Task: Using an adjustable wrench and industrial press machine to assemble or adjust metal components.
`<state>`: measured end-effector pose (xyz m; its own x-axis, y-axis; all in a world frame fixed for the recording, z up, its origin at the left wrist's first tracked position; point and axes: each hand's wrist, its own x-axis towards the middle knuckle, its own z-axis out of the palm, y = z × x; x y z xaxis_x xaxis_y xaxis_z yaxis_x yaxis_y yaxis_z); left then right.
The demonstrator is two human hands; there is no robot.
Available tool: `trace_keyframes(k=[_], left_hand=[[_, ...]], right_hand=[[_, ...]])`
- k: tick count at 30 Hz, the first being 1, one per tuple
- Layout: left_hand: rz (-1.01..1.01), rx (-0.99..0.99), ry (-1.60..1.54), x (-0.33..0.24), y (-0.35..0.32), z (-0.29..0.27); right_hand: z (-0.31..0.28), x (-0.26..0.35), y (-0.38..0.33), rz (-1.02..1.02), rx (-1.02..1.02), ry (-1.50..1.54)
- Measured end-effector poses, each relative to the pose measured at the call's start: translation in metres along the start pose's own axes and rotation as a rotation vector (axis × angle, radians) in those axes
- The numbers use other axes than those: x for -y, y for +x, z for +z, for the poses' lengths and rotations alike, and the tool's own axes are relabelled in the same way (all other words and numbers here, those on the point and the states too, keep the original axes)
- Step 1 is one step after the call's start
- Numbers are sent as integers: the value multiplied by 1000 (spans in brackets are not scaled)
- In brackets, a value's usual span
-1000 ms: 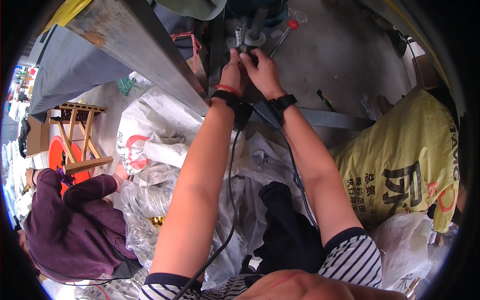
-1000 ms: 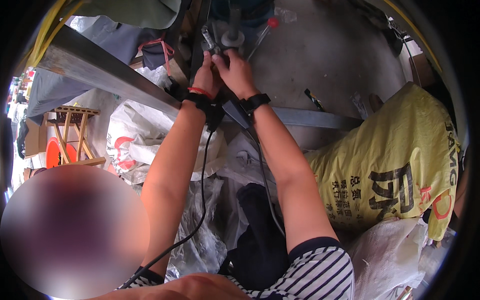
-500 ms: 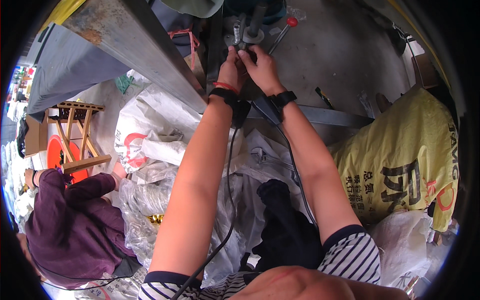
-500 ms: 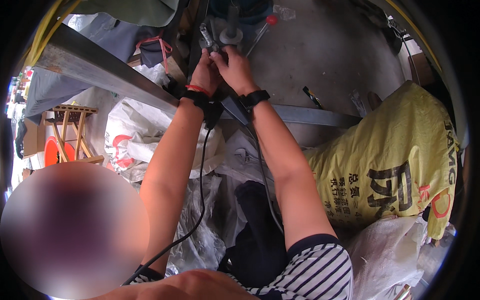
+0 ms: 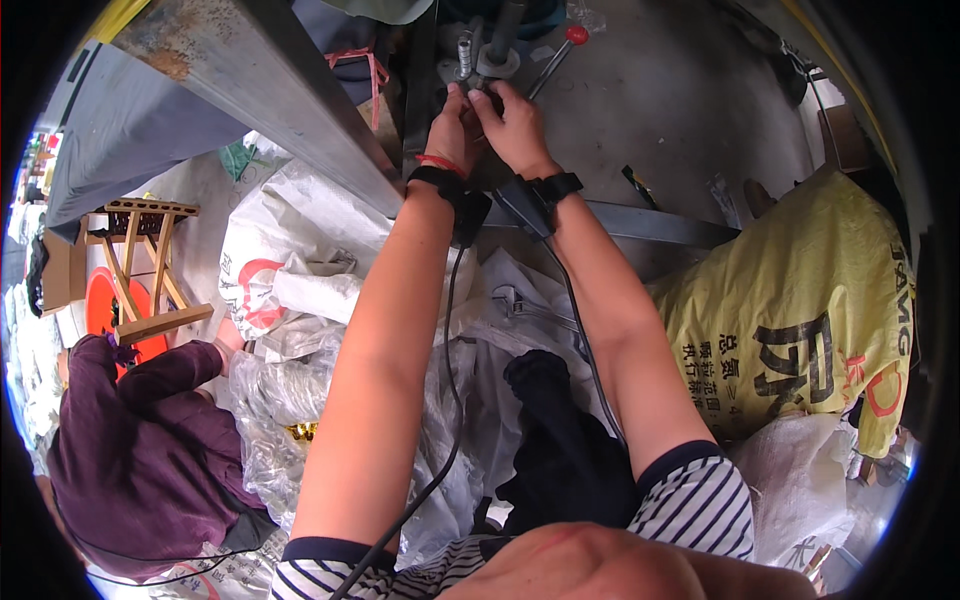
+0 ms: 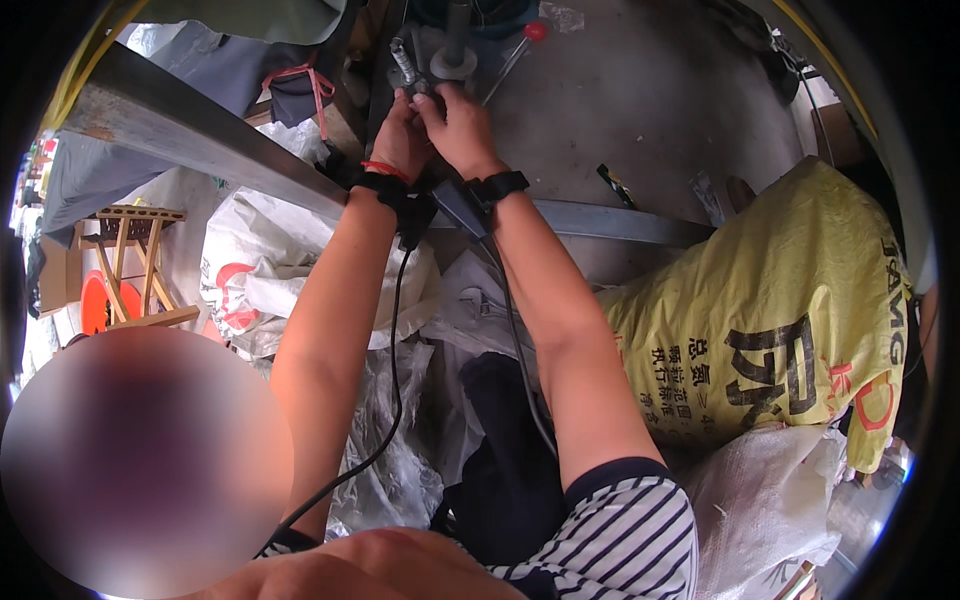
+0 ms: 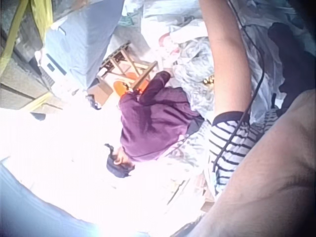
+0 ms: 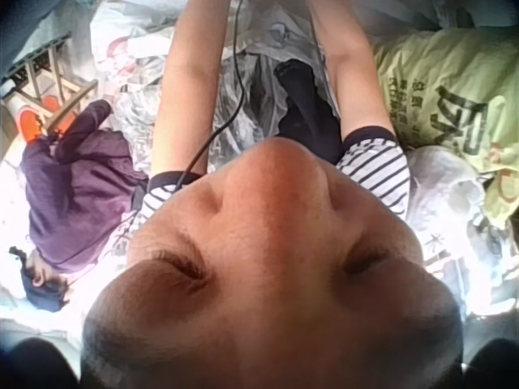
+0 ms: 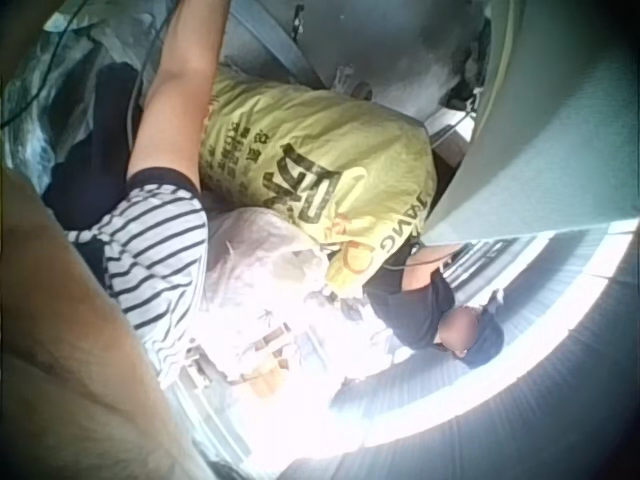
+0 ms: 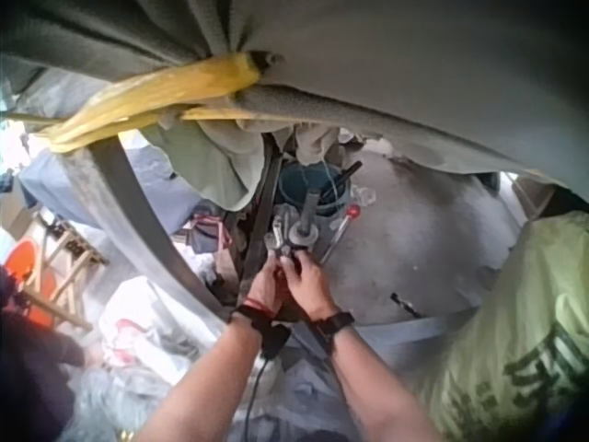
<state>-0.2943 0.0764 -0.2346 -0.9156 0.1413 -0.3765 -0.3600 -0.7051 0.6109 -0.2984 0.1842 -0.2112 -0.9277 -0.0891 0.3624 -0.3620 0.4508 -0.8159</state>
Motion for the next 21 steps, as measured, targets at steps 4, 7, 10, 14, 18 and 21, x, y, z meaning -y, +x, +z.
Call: trace_keyframes(k=[4, 7, 10, 14, 18, 21], left_hand=[[-29, -56, 41, 0, -3, 5], [-14, -23, 49, 0, -5, 3], [-16, -53, 24, 3, -3, 8], [-21, 35, 0, 0, -3, -1], [-25, -47, 42, 2, -6, 7], [-24, -46, 43, 0, -5, 2]], right_hand=[[-1, -13, -3, 104, 18, 227], [4, -3, -2, -46, -86, 4], [0, -18, -2, 66, -17, 195], [4, -1, -5, 4, 11, 43], [1, -13, -5, 58, -43, 107], [4, -8, -5, 60, -47, 121]])
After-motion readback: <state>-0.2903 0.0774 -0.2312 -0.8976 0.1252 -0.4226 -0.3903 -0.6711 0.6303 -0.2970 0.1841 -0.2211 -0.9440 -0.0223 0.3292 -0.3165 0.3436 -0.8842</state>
